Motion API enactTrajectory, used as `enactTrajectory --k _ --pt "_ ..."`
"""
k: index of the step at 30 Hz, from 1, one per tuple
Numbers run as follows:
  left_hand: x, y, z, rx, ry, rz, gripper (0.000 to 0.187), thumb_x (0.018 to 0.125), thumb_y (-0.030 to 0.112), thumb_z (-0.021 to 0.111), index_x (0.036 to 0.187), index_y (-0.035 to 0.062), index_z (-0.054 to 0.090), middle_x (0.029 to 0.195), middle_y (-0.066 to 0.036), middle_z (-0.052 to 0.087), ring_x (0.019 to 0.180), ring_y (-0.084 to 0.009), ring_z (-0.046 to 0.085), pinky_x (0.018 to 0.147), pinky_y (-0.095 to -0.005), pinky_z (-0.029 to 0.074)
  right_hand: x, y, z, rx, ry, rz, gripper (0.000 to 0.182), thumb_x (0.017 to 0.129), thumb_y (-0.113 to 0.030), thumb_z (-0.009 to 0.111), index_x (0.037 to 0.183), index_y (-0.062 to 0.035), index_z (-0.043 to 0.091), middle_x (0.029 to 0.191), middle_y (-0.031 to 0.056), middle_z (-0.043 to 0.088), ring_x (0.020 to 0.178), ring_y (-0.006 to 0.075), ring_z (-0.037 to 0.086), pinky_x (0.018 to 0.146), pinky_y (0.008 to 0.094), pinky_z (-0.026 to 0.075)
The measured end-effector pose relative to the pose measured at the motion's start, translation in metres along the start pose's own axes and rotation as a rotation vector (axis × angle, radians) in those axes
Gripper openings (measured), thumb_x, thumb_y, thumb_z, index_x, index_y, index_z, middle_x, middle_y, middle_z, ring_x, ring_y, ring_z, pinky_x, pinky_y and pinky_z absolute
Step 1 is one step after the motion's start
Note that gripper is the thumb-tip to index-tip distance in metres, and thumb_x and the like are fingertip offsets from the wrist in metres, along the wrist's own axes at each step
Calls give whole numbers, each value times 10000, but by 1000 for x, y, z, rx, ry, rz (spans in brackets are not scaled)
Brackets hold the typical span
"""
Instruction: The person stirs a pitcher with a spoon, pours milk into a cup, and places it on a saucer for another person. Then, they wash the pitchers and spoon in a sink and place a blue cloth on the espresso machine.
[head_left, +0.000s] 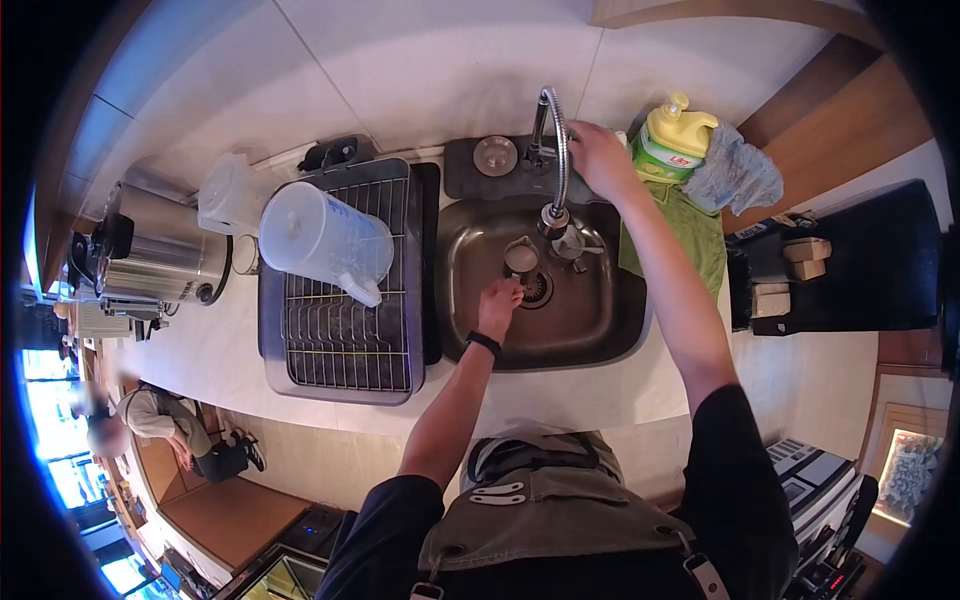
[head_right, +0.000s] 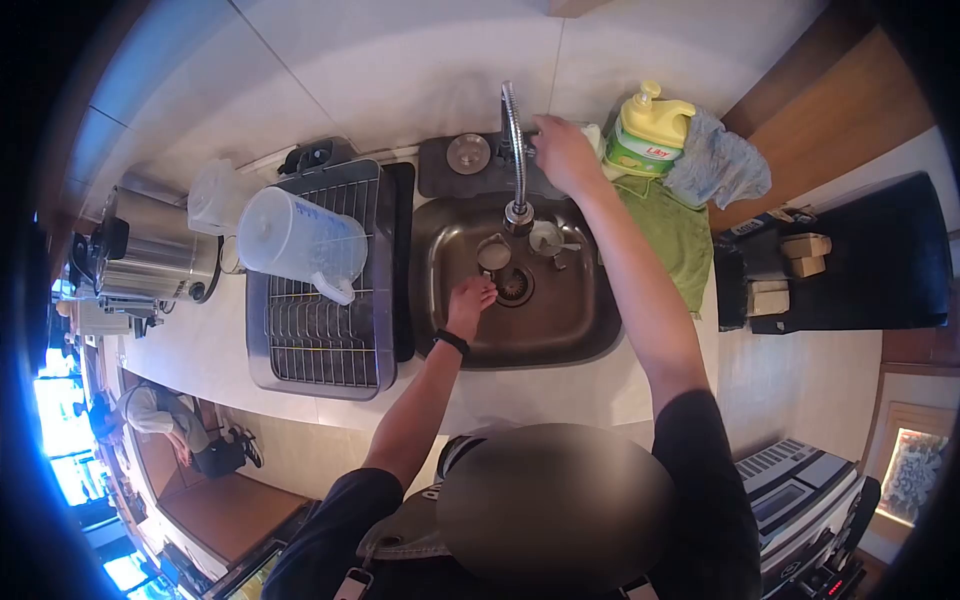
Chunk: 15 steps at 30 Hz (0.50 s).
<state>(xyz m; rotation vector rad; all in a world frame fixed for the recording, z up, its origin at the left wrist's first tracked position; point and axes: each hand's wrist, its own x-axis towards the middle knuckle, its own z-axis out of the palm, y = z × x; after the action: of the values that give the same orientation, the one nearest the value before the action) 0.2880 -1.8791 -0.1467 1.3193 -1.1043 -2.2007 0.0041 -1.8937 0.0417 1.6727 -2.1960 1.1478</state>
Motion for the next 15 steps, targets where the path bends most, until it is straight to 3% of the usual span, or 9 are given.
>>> enactTrajectory --k 2,5,6,9,10,15 --pt "3 -1 10 8 -10 27 223 1009 230 604 1026 18 671 991 -74 690 924 -158 685 852 -280 566 39 1 20 -310 -540 289 261 947 -167 554 1066 1 714 1071 260 717 993 459 686 896 529 561" --pt "6 1 17 -13 -21 38 223 1013 224 595 1020 16 674 993 -73 691 933 -155 682 854 -276 564 36 8 35 -226 -561 225 190 858 -142 649 1001 -24 687 1010 250 721 970 463 691 860 534 561" --pt "9 1 19 -27 -27 37 223 1014 222 592 1018 16 675 992 -72 691 935 -154 681 855 -275 563 31 5 39 -343 -532 168 194 858 -116 638 1015 -14 688 1005 246 716 951 459 697 844 550 563" --pt "16 0 20 -9 -36 62 225 1012 219 590 1016 12 679 989 -73 696 942 -146 676 857 -270 559 28 -1 21 -342 -248 109 176 870 -111 620 983 6 688 993 243 715 918 460 699 823 557 567" --pt "13 -3 19 5 -27 61 226 1012 219 588 1013 12 679 986 -71 696 935 -141 674 854 -267 557 37 0 16 -467 -403 216 189 912 -123 601 995 -8 727 1035 258 721 972 435 713 861 503 587" --pt "11 5 22 57 6 90 237 1010 233 595 1005 12 679 978 -63 696 904 -126 666 839 -259 555 35 15 20 -369 -562 83 137 871 -94 637 885 -16 748 941 235 739 930 390 735 802 506 593"
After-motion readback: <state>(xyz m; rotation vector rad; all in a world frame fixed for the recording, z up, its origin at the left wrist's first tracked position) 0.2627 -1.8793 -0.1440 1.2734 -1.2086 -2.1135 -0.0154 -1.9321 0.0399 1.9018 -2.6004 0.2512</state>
